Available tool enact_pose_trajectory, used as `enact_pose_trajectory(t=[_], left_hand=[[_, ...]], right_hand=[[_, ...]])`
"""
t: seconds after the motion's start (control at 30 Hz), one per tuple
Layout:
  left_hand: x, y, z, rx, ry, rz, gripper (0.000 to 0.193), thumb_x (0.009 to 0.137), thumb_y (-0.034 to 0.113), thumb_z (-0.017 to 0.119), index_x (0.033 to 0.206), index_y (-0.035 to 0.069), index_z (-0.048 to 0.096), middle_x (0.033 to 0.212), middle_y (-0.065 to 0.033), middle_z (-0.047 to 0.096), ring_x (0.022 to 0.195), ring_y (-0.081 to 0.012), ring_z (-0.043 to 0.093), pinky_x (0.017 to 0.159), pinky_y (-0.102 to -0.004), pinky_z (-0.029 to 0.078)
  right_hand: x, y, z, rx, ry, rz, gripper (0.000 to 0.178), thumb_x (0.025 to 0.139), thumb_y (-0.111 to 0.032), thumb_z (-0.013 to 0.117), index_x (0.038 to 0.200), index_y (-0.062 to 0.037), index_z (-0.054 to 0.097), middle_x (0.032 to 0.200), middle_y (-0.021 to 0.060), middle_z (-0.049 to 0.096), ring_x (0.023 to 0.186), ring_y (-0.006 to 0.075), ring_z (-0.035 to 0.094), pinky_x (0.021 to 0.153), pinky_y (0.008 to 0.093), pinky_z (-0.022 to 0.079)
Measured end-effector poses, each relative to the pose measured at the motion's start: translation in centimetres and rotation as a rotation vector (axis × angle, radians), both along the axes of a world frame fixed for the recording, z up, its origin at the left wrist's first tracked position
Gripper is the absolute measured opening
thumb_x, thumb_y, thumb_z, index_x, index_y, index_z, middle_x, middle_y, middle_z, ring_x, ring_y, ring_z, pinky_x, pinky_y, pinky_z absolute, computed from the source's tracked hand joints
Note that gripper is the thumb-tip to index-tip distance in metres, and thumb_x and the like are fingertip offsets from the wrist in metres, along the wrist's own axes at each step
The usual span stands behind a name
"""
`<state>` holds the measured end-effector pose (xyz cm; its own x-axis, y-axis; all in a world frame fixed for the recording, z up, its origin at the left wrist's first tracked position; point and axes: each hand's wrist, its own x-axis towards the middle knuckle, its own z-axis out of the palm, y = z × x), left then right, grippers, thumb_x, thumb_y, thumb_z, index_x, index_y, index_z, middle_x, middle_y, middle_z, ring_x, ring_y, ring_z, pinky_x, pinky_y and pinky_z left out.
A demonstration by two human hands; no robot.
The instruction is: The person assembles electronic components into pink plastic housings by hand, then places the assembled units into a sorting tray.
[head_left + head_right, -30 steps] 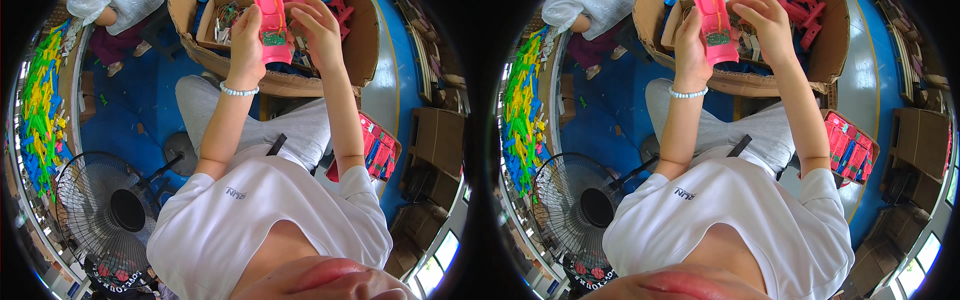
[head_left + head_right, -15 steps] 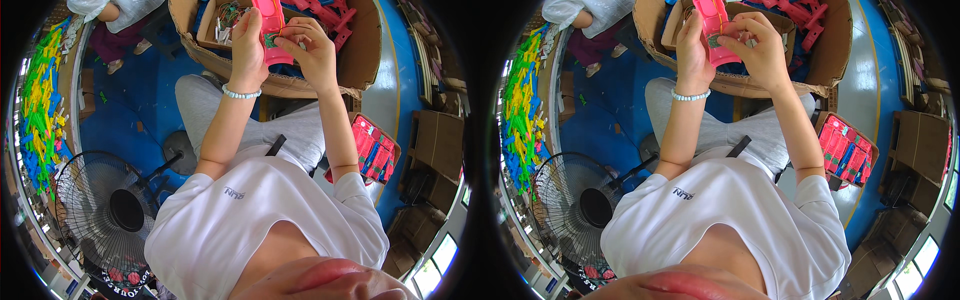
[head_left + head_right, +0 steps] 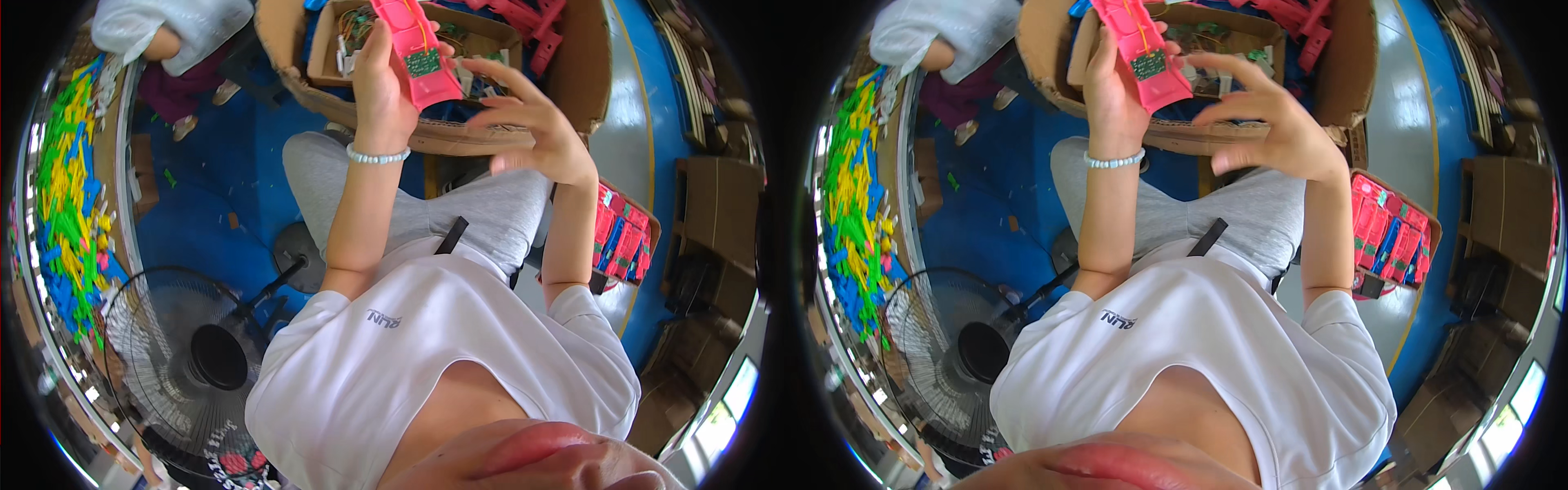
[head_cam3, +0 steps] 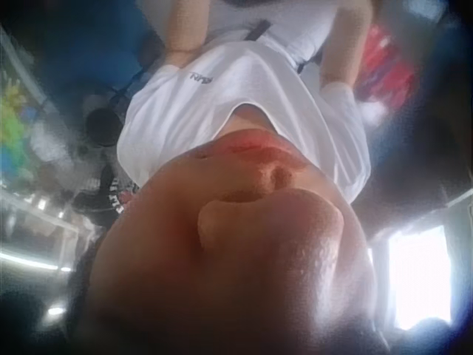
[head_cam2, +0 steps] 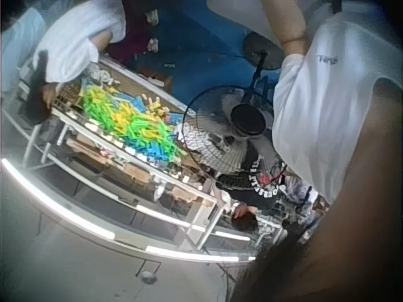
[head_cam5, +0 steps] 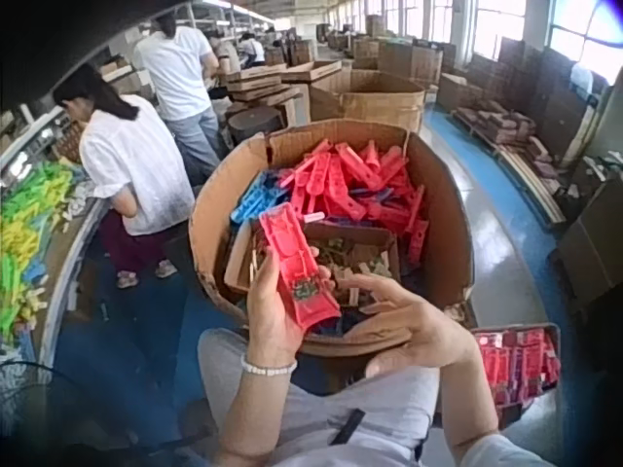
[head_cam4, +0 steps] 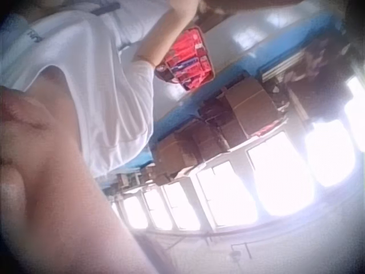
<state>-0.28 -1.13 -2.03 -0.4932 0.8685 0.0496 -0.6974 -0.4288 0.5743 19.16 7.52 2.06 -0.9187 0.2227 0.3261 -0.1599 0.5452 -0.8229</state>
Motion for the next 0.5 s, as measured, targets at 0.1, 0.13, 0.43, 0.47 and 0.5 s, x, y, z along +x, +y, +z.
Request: enact_pose_trajectory(t=[0.1,0.13,0.43,0.47,0.5], left_hand=[[3.2,0.4,0.0,-0.029,0.22,-0.011,0.048,0.103,0.038,0.045,0.132,0.0,0.048,0.115,-0.0178,0.063,0.095,-0.0297,0.066,0.081,-0.0448,0.057],[4.8,0.5,-0.1,-0.004,0.201,-0.02,0.044,0.104,0.035,0.045,0.125,-0.003,0.053,0.111,-0.0171,0.065,0.096,-0.0271,0.066,0.084,-0.0407,0.055],[13.2,0.7,-1.6,0.079,0.227,-0.311,0.057,0.103,0.036,0.049,0.14,-0.005,0.038,0.137,-0.02,0.048,0.127,-0.0316,0.05,0.108,-0.0477,0.041],[14.2,1.1,-1.6,0.081,0.222,-0.337,0.057,0.103,0.036,0.049,0.14,-0.005,0.038,0.137,-0.02,0.048,0.127,-0.0316,0.05,0.108,-0.0477,0.041],[14.8,1.4,-1.7,0.101,0.37,-0.34,0.055,0.101,0.031,0.052,0.142,-0.004,0.038,0.138,-0.0191,0.049,0.127,-0.0307,0.049,0.108,-0.0495,0.04]], right_hand=[[0.9,-1.9,-0.9,-0.047,0.128,-0.495,0.032,0.069,-0.016,0.085,0.094,-0.0028,0.069,0.123,0.016,0.06,0.11,0.0323,0.059,0.091,0.0382,0.048],[1.1,-2.4,-1.2,0.025,0.187,-0.681,0.034,0.07,-0.017,0.085,0.094,-0.002,0.067,0.118,0.0165,0.062,0.105,0.0317,0.062,0.086,0.037,0.051],[6.4,-6.9,-3.5,0.143,0.225,-0.984,0.043,0.07,-0.017,0.084,0.103,-0.0045,0.06,0.093,0.0102,0.065,0.079,0.0275,0.064,0.07,0.0359,0.053],[8.0,-7.0,-3.4,0.146,0.218,-1.01,0.043,0.07,-0.017,0.084,0.103,-0.0045,0.06,0.093,0.0102,0.065,0.079,0.0275,0.064,0.07,0.0359,0.053],[9.5,-6.8,-3.2,0.15,0.192,-1.078,0.047,0.07,-0.013,0.084,0.109,-0.0026,0.06,0.1,0.0111,0.067,0.088,0.0271,0.066,0.076,0.0347,0.054]])
